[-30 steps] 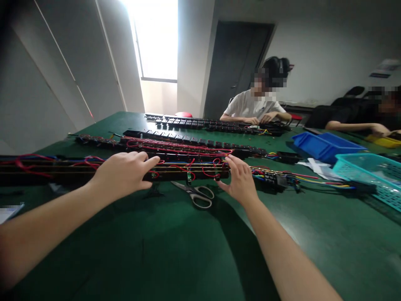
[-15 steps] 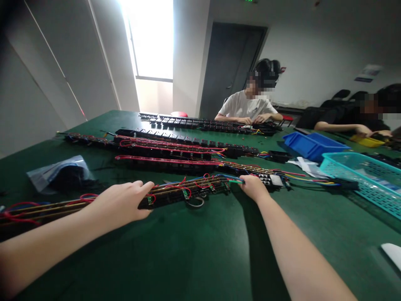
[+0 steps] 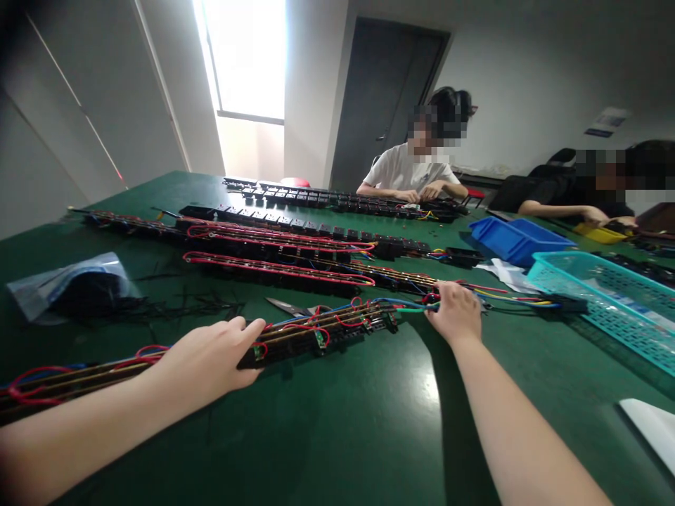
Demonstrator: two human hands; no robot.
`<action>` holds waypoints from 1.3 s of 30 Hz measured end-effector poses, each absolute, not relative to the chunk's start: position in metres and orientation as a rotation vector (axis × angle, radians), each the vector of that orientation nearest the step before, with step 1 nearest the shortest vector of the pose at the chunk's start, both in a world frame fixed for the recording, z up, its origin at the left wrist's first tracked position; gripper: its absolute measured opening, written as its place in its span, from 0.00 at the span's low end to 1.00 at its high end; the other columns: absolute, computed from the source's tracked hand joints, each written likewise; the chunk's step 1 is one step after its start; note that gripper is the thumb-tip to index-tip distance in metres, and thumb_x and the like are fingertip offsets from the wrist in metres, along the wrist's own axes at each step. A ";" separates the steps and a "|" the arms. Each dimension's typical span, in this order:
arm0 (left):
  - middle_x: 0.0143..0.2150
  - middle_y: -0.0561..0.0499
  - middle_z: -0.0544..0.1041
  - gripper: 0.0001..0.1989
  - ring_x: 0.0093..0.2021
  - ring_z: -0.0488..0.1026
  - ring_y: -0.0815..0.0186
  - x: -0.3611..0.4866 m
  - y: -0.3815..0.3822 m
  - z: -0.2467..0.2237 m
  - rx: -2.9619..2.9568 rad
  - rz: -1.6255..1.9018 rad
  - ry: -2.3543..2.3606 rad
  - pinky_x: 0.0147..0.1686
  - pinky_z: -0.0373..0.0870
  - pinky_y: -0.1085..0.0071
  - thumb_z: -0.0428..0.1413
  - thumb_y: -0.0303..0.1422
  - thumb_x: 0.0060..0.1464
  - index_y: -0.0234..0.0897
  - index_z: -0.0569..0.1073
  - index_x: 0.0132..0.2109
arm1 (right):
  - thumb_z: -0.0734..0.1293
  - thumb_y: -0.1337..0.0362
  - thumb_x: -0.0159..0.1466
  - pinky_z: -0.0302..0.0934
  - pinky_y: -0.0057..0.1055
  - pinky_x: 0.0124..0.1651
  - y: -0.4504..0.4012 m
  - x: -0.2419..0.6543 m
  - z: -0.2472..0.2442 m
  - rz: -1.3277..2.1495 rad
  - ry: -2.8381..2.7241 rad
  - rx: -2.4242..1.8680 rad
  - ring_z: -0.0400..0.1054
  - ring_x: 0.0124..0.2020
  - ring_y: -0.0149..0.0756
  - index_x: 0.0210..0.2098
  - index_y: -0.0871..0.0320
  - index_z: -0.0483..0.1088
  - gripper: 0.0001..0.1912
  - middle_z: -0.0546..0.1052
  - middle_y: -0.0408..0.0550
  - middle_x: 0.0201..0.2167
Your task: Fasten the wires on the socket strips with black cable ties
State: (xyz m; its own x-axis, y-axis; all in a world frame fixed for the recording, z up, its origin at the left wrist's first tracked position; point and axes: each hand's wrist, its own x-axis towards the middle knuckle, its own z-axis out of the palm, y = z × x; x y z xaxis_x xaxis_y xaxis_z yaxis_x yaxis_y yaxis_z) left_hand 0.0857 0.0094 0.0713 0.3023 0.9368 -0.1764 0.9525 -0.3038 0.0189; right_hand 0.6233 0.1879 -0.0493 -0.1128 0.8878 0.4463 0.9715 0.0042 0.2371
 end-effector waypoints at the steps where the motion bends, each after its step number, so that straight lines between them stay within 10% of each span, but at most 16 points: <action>1: 0.46 0.43 0.79 0.22 0.43 0.82 0.51 0.085 0.009 0.071 2.438 -0.198 1.782 0.38 0.77 0.62 0.62 0.41 0.60 0.42 0.72 0.59 | 0.70 0.55 0.72 0.72 0.51 0.56 0.188 0.629 -0.047 -0.764 -2.057 -2.005 0.73 0.56 0.46 0.62 0.56 0.71 0.22 0.74 0.55 0.61; 32: 0.50 0.41 0.79 0.26 0.45 0.82 0.49 0.070 0.025 0.064 2.478 -0.178 1.792 0.41 0.80 0.58 0.61 0.42 0.63 0.42 0.72 0.65 | 0.69 0.55 0.72 0.73 0.48 0.54 0.224 0.668 -0.026 -0.376 -2.564 -1.837 0.75 0.53 0.44 0.60 0.57 0.72 0.20 0.76 0.54 0.59; 39: 0.53 0.41 0.78 0.41 0.50 0.80 0.51 0.091 -0.012 0.065 2.339 -0.263 1.763 0.51 0.80 0.54 0.60 0.34 0.63 0.44 0.54 0.78 | 0.69 0.55 0.72 0.74 0.46 0.53 0.239 0.676 -0.009 -0.088 -2.701 -1.823 0.75 0.52 0.43 0.58 0.56 0.73 0.19 0.77 0.53 0.57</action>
State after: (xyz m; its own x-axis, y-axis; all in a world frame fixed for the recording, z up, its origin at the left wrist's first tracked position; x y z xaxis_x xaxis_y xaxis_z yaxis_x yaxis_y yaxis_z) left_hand 0.0911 -0.0122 0.0646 0.2727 0.9263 -0.2600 0.9619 -0.2685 0.0524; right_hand 0.6757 0.2392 -0.0086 -0.3694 0.9268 -0.0679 0.9204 0.3750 0.1104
